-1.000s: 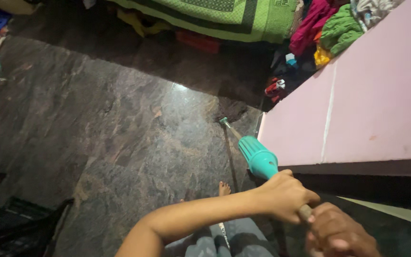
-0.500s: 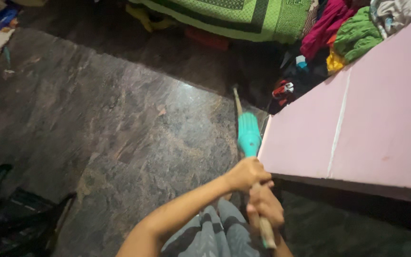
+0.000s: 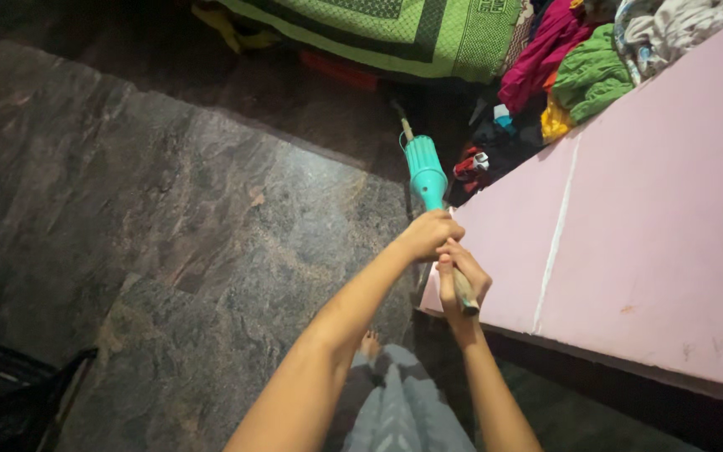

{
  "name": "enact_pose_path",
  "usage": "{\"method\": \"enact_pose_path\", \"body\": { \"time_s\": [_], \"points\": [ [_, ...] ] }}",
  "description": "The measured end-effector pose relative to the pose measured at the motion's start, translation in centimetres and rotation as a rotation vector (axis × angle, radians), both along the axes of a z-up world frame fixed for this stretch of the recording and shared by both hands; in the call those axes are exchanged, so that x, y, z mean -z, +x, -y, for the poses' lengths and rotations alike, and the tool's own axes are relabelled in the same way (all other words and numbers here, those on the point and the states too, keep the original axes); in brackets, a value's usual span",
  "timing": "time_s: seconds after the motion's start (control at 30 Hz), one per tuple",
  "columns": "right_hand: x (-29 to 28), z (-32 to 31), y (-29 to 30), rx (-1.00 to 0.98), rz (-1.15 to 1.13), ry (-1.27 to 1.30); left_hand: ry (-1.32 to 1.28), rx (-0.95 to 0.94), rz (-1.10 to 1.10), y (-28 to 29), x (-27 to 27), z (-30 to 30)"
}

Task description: The person mops a dark-tiled floor using a microfiber mop, moving it back and forth between a desk and a bed.

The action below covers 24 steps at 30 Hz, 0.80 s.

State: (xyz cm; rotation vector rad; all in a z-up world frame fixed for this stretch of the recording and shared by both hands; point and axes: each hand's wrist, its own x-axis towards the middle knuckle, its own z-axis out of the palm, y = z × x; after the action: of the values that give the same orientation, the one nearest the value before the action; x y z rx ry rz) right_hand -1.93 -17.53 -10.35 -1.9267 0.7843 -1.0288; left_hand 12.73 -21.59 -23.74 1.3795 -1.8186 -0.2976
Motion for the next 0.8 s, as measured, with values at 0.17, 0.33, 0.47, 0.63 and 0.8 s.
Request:
{"method": "enact_pose_path", "body": {
  "time_s": [0.17, 0.33, 0.47, 0.63, 0.8],
  "points": [
    [0.2, -3.0, -3.2, 0.109, 0.047, 0.256, 0.050, 0.007, 0.209, -3.5, -0.7, -2.1],
    [-1.9, -7.7, -8.8, 0.047, 0.077, 0.125, 0.166, 0.028, 0.281, -9.0, -4.4, -7.0],
    [-4.9, -10.5, -14.5, -0.096, 0.160, 0.157, 0.153, -0.055, 0.304, -13.0, -10.5, -12.1],
    [-10.1, -11.2, -21.9, -0.325, 0.279, 0.258, 0.210, 0.079, 0.115, -15.3, -20.2, -17.1],
    [-11.5, -10.5, -25.3, -0.534, 0.053, 0.114, 0.337, 0.222, 0.063, -15.7, -26.1, -21.1]
  ]
}}
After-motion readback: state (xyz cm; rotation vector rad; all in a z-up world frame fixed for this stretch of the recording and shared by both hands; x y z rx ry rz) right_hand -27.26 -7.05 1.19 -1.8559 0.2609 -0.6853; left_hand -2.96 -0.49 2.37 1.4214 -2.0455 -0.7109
